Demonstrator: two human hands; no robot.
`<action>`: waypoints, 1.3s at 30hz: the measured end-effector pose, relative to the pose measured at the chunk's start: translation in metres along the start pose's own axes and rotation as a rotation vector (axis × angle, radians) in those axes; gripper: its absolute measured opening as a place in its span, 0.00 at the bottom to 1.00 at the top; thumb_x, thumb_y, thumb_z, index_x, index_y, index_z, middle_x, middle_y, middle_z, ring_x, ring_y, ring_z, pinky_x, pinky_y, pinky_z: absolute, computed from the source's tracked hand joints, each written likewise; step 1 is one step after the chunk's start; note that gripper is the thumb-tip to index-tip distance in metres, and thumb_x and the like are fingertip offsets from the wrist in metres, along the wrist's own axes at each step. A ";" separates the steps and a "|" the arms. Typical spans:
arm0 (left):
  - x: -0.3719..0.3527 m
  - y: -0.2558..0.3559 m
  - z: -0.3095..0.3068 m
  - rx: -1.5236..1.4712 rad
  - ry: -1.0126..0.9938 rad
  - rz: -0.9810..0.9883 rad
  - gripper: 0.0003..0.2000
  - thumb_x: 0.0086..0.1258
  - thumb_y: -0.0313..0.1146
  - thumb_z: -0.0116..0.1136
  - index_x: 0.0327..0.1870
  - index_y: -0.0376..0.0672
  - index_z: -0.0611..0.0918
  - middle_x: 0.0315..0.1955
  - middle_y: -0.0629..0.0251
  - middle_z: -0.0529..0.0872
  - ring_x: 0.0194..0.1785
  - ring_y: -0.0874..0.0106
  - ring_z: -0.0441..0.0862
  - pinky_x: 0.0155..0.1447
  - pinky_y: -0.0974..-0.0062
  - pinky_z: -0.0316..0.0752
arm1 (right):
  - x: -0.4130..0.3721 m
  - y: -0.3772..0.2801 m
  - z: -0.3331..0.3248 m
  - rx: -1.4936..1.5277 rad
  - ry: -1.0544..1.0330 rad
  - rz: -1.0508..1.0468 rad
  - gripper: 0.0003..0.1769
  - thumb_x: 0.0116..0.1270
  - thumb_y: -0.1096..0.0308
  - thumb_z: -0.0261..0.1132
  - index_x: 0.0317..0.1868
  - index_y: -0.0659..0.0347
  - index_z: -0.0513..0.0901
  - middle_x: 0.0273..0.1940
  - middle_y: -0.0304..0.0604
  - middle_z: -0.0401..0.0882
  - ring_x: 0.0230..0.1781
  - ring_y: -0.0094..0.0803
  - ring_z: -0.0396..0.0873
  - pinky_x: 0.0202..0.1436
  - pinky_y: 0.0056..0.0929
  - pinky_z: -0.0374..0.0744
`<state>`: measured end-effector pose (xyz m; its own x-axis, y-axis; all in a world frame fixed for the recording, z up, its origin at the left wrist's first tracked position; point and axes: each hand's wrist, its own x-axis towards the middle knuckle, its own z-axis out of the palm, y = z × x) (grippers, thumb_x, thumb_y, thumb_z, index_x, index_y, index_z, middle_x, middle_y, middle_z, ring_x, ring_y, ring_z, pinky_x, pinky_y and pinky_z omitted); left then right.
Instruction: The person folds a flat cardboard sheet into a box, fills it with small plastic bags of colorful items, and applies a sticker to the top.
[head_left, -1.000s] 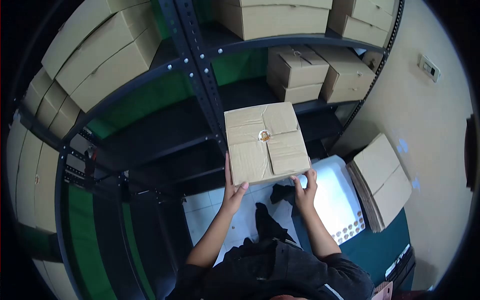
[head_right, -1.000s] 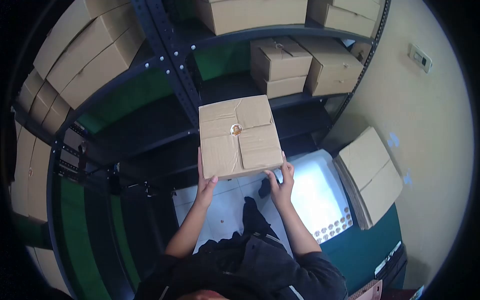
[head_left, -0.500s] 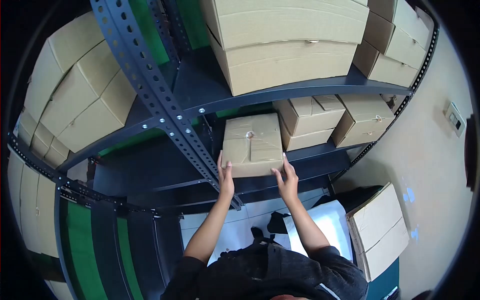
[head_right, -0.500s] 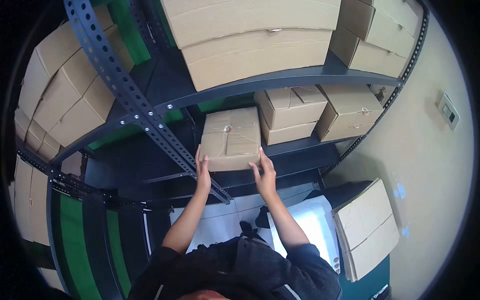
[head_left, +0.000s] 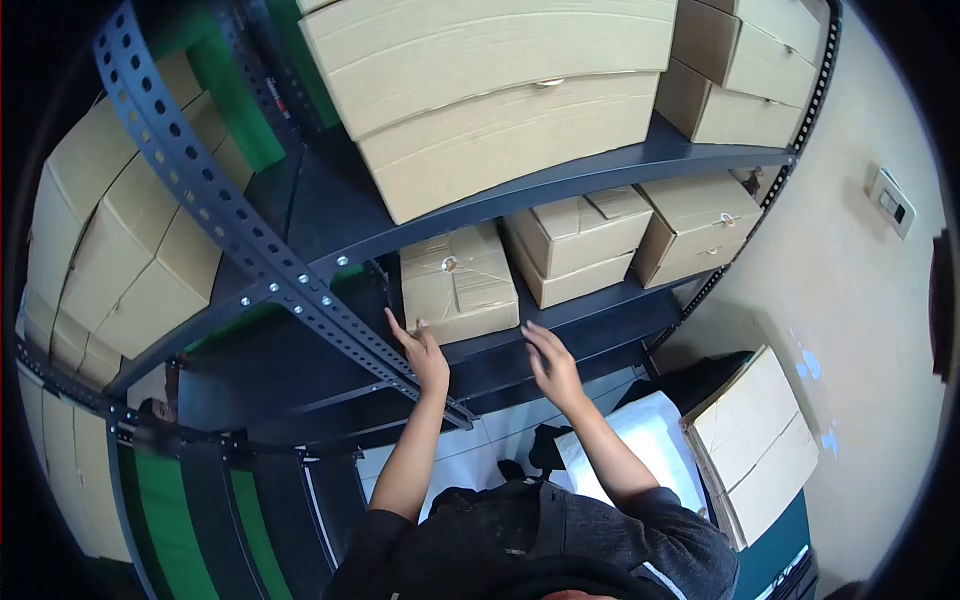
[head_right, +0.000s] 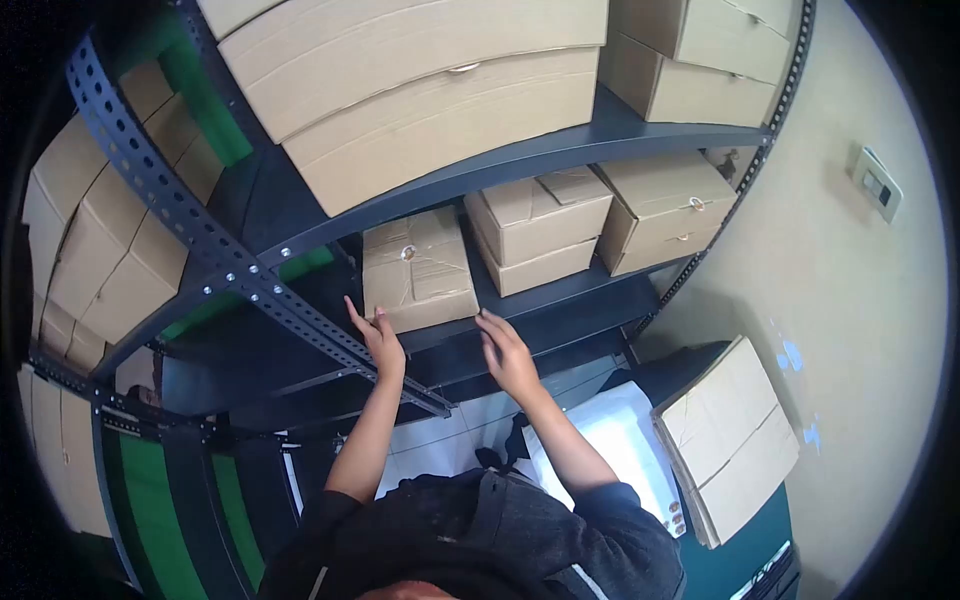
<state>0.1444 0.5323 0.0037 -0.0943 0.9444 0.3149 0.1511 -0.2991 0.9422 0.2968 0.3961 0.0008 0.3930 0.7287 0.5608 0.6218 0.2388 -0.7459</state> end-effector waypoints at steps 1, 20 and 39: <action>0.002 -0.013 0.001 0.038 0.001 0.041 0.25 0.74 0.38 0.43 0.70 0.44 0.56 0.60 0.46 0.68 0.59 0.56 0.70 0.62 0.65 0.62 | -0.012 -0.006 -0.019 -0.057 0.027 -0.026 0.19 0.54 0.81 0.60 0.49 0.61 0.79 0.51 0.51 0.77 0.53 0.47 0.75 0.55 0.36 0.74; -0.029 -0.001 0.013 0.231 0.098 0.233 0.24 0.74 0.44 0.43 0.65 0.40 0.64 0.61 0.44 0.62 0.64 0.52 0.62 0.65 0.58 0.61 | -0.187 0.017 -0.249 -1.105 0.058 0.942 0.50 0.43 0.54 0.75 0.68 0.54 0.61 0.69 0.56 0.53 0.69 0.56 0.53 0.67 0.59 0.56; -0.231 0.074 -0.007 -0.531 -1.895 -0.712 0.23 0.69 0.39 0.50 0.62 0.38 0.66 0.59 0.55 0.69 0.65 0.61 0.65 0.68 0.66 0.57 | -0.236 -0.213 -0.141 -1.119 0.728 -0.029 0.16 0.54 0.87 0.58 0.44 0.67 0.79 0.42 0.55 0.82 0.45 0.48 0.82 0.50 0.39 0.79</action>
<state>0.1701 0.2912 0.0013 0.9449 -0.2702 -0.1846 0.2879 0.4183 0.8615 0.1676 0.0828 0.0783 0.4221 0.1426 0.8953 0.7157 -0.6585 -0.2325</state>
